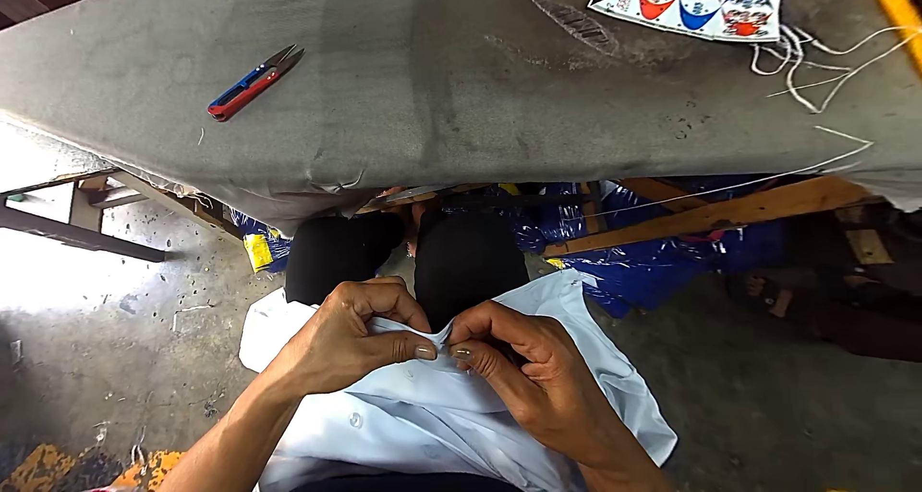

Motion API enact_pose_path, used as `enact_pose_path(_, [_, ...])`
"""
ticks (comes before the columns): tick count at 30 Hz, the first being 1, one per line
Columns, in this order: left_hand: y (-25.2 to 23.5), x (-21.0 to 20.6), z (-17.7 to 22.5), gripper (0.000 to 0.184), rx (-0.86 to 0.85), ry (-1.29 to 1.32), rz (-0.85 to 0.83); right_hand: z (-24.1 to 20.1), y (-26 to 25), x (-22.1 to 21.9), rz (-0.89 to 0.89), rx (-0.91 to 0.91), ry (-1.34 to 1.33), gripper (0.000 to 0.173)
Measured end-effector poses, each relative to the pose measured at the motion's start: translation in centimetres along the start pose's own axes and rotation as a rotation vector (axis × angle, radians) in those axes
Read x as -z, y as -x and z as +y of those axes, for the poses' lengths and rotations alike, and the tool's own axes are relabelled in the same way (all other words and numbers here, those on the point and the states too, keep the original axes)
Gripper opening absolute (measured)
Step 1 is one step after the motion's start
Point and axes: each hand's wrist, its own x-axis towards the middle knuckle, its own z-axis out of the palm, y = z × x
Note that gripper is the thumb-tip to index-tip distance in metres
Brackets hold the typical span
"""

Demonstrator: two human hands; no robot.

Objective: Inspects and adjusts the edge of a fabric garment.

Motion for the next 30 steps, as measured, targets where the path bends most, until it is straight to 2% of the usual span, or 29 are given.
enact_pose_path(10, [-0.1,-0.9,-0.9,0.012,-0.043,0.102,0.015,0.0,-0.1,-0.4,0.021,-0.001,-0.078,0.011])
enact_pose_path(13, [0.1,-0.9,-0.5,0.014,-0.049,0.059,0.031,0.0,0.0,-0.2,0.024,-0.006,-0.071,0.011])
enact_pose_path(17, [0.7,-1.1,1.1,0.014,-0.101,-0.271,0.1,-1.0,0.6,0.4,0.005,-0.011,0.236,0.02])
enact_pose_path(20, [1.6,-2.2,1.9,0.012,-0.326,-0.678,0.207,-1.7,1.0,0.3,0.026,0.047,0.435,0.022])
enact_pose_path(23, [2.8,-3.2,2.7,0.005,-0.554,-0.942,0.224,-1.7,1.6,-0.2,0.105,0.144,0.465,0.016])
enact_pose_path(26, [3.7,-3.6,3.3,0.007,-0.651,-1.005,0.147,-0.8,2.3,-0.8,0.208,0.233,0.411,0.008])
enact_pose_path(30, [4.4,-3.8,3.0,0.005,-0.713,-1.025,0.094,0.2,3.1,-1.6,0.257,0.282,0.375,0.008])
